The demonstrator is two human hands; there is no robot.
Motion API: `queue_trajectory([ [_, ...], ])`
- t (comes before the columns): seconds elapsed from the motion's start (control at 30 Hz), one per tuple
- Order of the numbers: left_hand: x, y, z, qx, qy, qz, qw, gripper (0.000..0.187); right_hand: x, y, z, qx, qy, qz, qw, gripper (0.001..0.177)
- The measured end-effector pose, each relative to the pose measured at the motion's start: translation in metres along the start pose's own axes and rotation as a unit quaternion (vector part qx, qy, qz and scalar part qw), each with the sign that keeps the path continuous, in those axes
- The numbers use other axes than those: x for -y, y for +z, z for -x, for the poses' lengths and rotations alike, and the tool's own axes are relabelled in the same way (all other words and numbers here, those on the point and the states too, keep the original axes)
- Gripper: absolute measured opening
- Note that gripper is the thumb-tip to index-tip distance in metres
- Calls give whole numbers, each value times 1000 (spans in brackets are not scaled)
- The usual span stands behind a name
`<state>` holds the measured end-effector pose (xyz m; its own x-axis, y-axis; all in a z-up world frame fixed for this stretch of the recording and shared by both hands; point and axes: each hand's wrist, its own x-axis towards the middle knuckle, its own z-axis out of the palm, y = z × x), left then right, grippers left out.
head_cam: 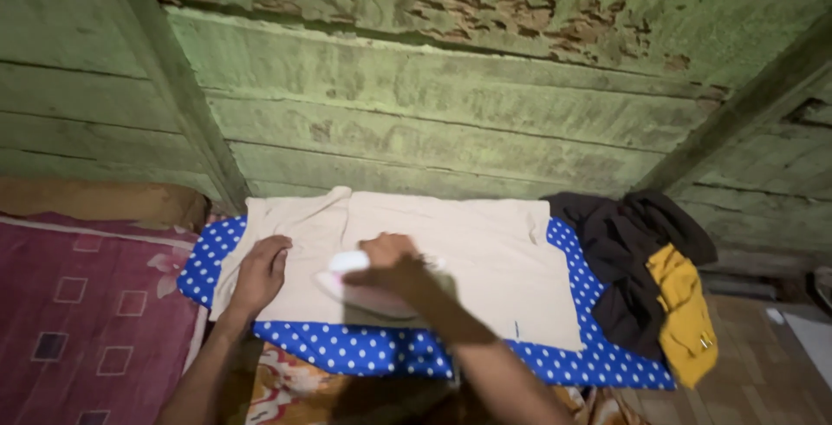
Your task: Ironing and folding a white t-shirt on a portable ironing board.
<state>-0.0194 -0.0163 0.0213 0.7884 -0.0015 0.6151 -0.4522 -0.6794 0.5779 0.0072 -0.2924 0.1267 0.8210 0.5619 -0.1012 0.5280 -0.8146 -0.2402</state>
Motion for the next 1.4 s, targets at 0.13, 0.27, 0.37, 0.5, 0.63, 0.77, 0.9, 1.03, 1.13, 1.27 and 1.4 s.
queue_trajectory([
  [0.13, -5, -2, -6, 5, 12, 8, 1000, 12, -61, -24, 57, -12, 63, -10, 998, 65],
  [0.27, -8, -1, -3, 10, 10, -16, 1000, 13, -135, -35, 115, -74, 218, 2, 973, 72],
  [0.37, -9, 2, -3, 7, 14, -22, 1000, 12, -186, -43, 160, -136, 320, -43, 937, 74],
  [0.5, -13, 0, -3, 14, 4, -33, 999, 12, -213, -54, 207, -318, 352, -79, 877, 45],
  [0.63, -15, -2, -3, 14, -4, -34, 999, 13, -225, -48, 233, -394, 441, -184, 785, 37],
  [0.77, -15, -3, -4, 14, -3, -21, 1000, 13, -269, -3, 249, -572, 416, -168, 686, 37],
  [0.9, -15, -3, -7, 21, -12, -32, 999, 15, -282, 28, 250, -717, 354, -90, 594, 40],
  [1.03, -10, 2, -6, 19, -17, -27, 999, 16, -267, 49, 253, -732, 305, -57, 606, 41],
  [1.13, -13, 7, -12, 17, -60, -27, 998, 22, -257, 55, 259, -711, 208, -186, 645, 43],
  [1.27, -18, 13, -27, 7, -93, -70, 993, 31, -260, 52, 260, -671, 300, -71, 674, 50],
  [1.4, -7, 30, -39, -33, -55, -101, 993, 51, -257, 44, 263, -632, 328, -127, 690, 48],
])
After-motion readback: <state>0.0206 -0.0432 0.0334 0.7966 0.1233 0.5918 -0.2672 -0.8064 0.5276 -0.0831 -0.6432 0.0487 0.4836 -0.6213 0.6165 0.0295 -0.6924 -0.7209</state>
